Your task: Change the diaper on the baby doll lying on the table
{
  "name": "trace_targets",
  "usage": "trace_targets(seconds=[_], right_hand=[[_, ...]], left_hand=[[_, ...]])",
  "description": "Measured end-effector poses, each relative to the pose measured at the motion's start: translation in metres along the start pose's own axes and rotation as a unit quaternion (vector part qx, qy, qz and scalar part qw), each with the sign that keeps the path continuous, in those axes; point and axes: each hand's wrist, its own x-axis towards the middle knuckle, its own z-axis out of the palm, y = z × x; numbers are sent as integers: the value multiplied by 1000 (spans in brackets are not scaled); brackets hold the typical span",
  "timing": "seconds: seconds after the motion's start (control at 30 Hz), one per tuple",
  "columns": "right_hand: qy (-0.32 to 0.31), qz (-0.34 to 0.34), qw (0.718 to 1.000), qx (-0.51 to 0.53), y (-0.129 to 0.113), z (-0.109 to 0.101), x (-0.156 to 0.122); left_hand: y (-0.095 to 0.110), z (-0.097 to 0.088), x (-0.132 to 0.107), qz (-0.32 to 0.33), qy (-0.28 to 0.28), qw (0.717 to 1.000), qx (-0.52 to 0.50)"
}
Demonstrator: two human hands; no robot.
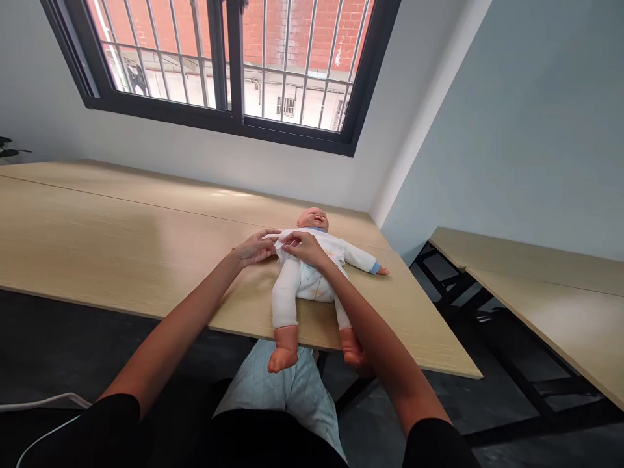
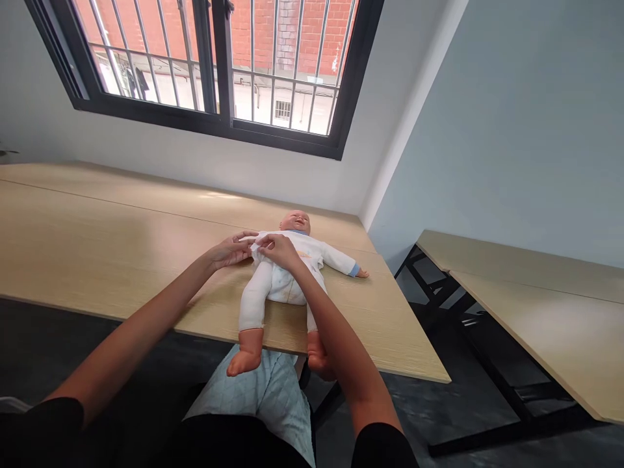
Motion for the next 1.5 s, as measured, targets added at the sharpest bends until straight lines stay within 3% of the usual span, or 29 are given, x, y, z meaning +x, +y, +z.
trace_targets(seconds=[0.4, 0.9, 1.17, 1.27, 1.5], right_hand=[[78, -54, 995, -8, -9, -5, -6], [105, -59, 993, 18, -17, -7, -10], [94, -45, 994, 44, -14, -4, -11], [82, -51, 993, 62, -10, -4, -11], [75, -19, 989, 129, -1, -8, -9]], left_hand=[[-7, 18, -7, 9, -37, 992, 117], [-13, 27, -6, 95, 8, 946, 310], [-23, 30, -4, 198, 84, 900, 379], [-25, 33, -1, 225, 65, 888, 396], [-31, 28, 4, 207, 30, 881, 424]])
